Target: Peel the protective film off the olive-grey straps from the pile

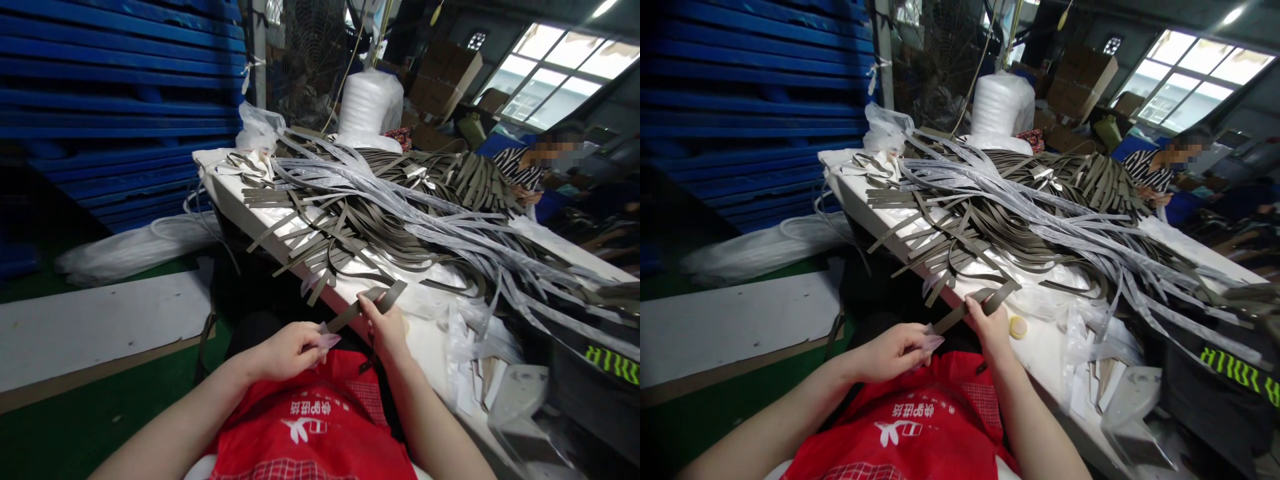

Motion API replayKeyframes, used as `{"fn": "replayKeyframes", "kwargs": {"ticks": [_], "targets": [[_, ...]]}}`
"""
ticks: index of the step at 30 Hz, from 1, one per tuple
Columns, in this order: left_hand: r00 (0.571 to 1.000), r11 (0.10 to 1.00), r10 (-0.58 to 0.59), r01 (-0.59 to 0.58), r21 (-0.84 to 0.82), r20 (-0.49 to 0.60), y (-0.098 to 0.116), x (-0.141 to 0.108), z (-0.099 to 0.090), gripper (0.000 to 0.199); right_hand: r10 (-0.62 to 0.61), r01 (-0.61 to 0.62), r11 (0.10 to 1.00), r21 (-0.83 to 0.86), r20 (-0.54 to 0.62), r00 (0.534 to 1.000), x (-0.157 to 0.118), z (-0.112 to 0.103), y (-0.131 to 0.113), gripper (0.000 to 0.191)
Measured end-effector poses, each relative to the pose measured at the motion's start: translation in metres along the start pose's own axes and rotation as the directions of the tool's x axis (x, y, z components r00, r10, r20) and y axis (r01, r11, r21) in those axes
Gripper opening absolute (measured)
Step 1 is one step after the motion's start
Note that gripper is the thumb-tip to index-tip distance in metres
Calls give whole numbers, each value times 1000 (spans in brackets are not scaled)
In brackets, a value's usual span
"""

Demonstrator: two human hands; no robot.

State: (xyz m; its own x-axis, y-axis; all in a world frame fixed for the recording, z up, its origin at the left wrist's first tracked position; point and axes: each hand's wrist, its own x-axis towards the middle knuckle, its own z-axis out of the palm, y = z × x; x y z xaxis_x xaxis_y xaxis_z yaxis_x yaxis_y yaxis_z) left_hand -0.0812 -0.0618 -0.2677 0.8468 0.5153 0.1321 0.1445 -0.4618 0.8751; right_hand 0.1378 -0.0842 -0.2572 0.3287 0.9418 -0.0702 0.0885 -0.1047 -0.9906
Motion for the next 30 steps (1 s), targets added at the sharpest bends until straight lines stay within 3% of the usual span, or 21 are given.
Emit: {"fn": "replayKeyframes", "kwargs": {"ticks": [3,6,9,12,14,16,18,20,23,27,30], "targets": [[1000,1000,-12,12,-10,7,0,4,1,31,-86,88,992,-90,31,996,-8,6,-4,30],[999,998,-18,15,-59,-40,-2,8,5,31,-75,95,991,-96,195,978,-16,19,2,27],[992,985,-22,0,-170,-126,-6,10,10,34,-70,114,989,-100,365,929,-19,28,13,27],[965,973,-136,87,-215,-224,-14,8,11,39,100,-27,985,-169,444,890,-16,22,15,43],[951,967,-202,156,-202,-234,-19,4,7,43,220,-176,974,-143,413,884,-10,8,6,52],[963,968,-195,158,-197,-186,-23,1,2,48,210,-233,972,32,323,923,-4,-6,-11,53],[984,971,-130,102,-218,-120,-24,1,-2,51,93,-147,949,280,198,976,2,-15,-31,49],[997,968,-56,41,-246,-54,-22,4,-3,49,-10,-35,878,478,91,996,9,-16,-48,43],[1000,952,9,-12,-304,-12,-16,13,2,44,-5,-1,754,657,7,1000,22,-9,-61,38],[1000,917,16,-24,-398,-24,-14,23,16,53,91,-23,682,731,-53,994,37,-7,-53,37],[995,924,-62,27,-380,-79,-17,24,20,57,38,16,823,568,-84,996,31,-7,-36,37]]}}
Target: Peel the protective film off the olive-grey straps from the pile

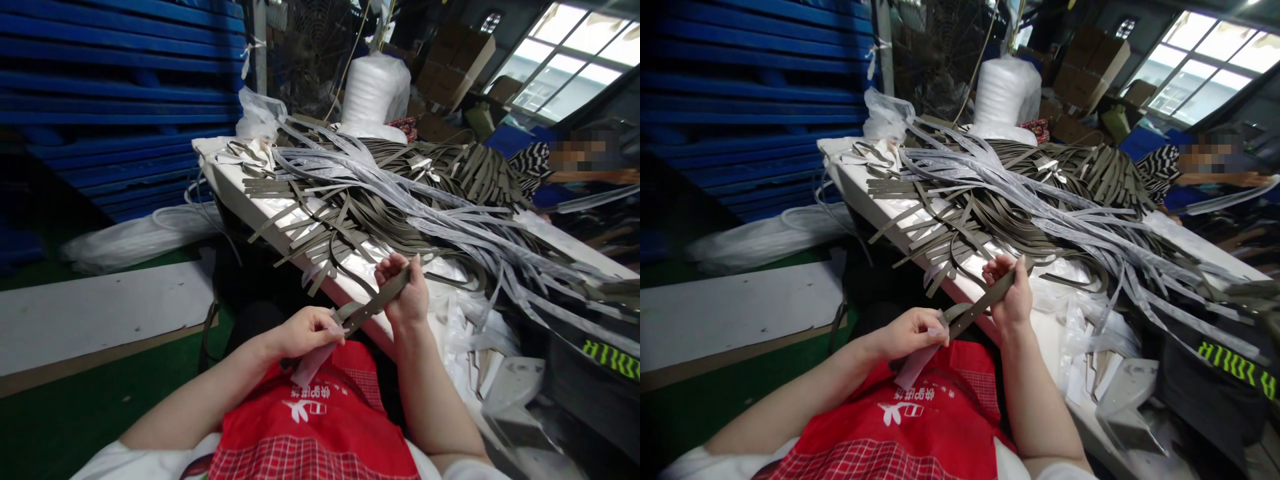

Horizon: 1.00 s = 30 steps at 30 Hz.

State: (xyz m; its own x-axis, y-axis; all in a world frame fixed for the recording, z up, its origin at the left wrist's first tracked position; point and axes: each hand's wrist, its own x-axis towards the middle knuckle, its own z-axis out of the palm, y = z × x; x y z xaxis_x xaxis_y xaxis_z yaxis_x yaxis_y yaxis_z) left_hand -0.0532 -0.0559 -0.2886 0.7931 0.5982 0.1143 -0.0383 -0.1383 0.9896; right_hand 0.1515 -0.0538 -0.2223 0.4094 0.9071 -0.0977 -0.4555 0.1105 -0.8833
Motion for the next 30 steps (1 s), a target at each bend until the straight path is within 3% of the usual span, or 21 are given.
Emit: {"fn": "replayKeyframes", "kwargs": {"ticks": [2,4,6,8,11,13,18,25,30], "targets": [[998,1000,-20,21,18,-66,-2,0,-2,56,-57,94,942,-323,122,991,-15,-6,13,31],[994,1000,-25,26,10,-106,-4,0,-5,54,-87,245,772,-586,284,955,-32,-10,26,23],[992,999,-33,32,-12,-125,-5,0,-7,53,-115,393,624,-676,418,901,-45,-14,36,17],[986,997,-66,59,-54,-150,-5,0,-8,54,-139,471,569,-674,485,863,-50,-19,38,16],[972,990,-128,112,-87,-196,-2,0,-8,52,-167,426,629,-650,423,891,-47,-29,25,21],[965,988,-149,134,-81,-217,0,-1,-10,49,-263,413,693,-590,327,908,-42,-34,9,24],[956,970,-229,207,-130,-183,2,0,-12,44,-519,560,747,-358,211,828,-35,-33,-29,27],[952,954,-276,255,-159,-133,-1,1,-6,41,-596,629,737,-247,202,777,-35,-22,-37,29],[959,953,-277,266,-146,-57,0,0,-8,38,-538,607,747,-273,287,792,-35,-26,-29,25]]}}
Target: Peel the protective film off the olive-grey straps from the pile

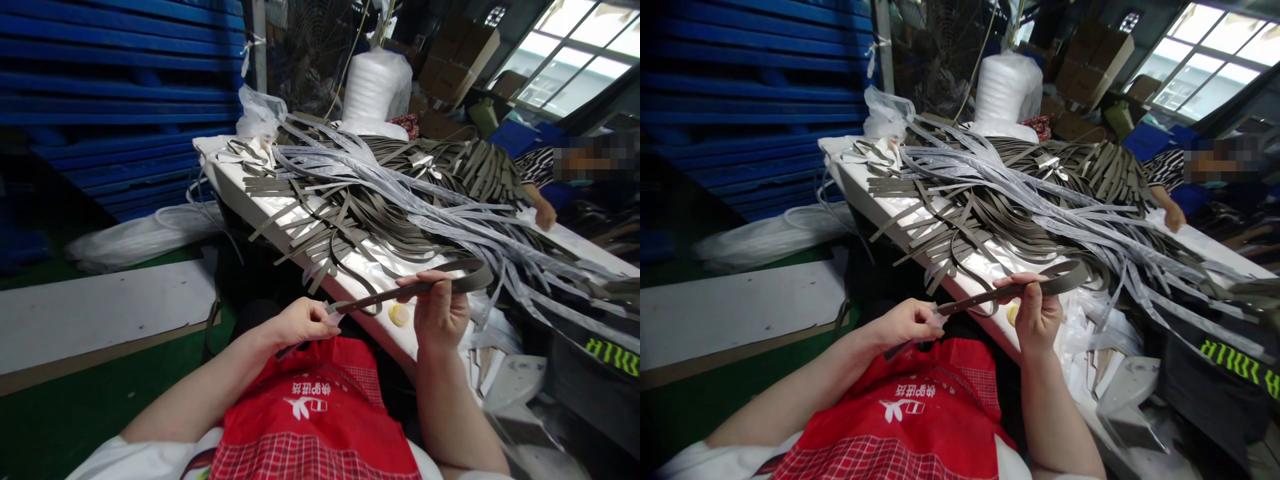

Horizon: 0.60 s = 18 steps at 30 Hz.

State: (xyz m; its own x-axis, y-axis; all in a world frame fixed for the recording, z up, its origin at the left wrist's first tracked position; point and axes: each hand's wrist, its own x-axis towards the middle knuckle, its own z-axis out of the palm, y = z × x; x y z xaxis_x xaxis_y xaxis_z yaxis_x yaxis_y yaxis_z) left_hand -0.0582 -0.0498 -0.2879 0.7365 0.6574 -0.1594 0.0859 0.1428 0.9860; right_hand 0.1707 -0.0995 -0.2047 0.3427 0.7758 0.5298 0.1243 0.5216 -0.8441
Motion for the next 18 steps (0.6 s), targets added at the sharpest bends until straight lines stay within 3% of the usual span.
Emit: {"fn": "replayKeyframes", "kwargs": {"ticks": [4,11,15,18], "targets": [[996,999,37,-40,34,79,1,-2,-2,39,57,-57,998,-12,65,996,-3,-1,0,24],[950,951,210,-254,179,230,12,-4,0,55,208,-205,978,-32,183,961,-5,6,-2,25],[949,933,241,-284,220,202,17,-6,7,58,350,-343,937,-74,225,909,-12,15,10,31],[942,898,317,-335,286,108,17,-5,11,56,448,-423,894,-147,298,843,-22,21,23,35]]}}
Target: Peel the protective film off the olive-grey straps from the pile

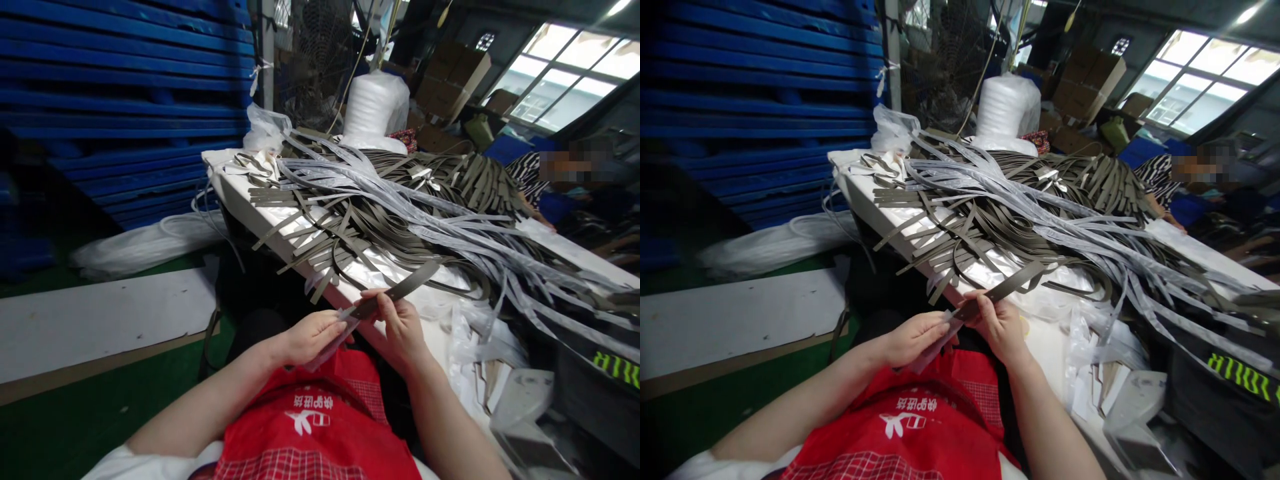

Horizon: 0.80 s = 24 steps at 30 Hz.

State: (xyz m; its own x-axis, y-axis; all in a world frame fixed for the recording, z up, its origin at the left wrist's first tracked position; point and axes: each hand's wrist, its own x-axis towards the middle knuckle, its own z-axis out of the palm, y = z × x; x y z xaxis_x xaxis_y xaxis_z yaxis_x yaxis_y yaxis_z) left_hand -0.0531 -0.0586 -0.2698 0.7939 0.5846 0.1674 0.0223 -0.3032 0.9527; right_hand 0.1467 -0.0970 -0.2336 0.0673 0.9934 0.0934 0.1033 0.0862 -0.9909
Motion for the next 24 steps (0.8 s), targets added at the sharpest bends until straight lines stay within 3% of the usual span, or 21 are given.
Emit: {"fn": "replayKeyframes", "kwargs": {"ticks": [3,6,8,10,13,15,17,20,24], "targets": [[993,993,-12,25,116,-113,-2,0,1,54,65,-64,997,-36,41,997,-3,5,13,38],[989,986,-22,46,163,-148,-3,0,-1,47,180,-179,981,-80,6,984,-4,5,22,43],[990,989,0,21,146,-142,-2,-2,-2,40,315,-313,946,-87,18,949,-4,4,26,53],[992,992,-1,17,121,-127,-3,-3,-1,42,402,-397,916,-60,122,908,-3,5,29,59],[989,994,-53,66,93,-137,-6,-5,2,52,370,-403,907,124,227,901,-3,11,33,46],[979,992,-118,123,26,-165,-10,-5,5,57,342,-374,880,292,155,927,-4,16,34,33],[962,974,-216,198,-114,-170,-16,-5,8,56,331,-334,866,371,76,941,-6,20,35,33],[940,885,-339,302,-354,-44,-22,-3,8,48,290,-296,887,355,71,954,-7,22,35,26],[924,798,-352,380,-468,150,-23,-3,3,54,222,-250,916,314,122,967,-5,21,32,24]]}}
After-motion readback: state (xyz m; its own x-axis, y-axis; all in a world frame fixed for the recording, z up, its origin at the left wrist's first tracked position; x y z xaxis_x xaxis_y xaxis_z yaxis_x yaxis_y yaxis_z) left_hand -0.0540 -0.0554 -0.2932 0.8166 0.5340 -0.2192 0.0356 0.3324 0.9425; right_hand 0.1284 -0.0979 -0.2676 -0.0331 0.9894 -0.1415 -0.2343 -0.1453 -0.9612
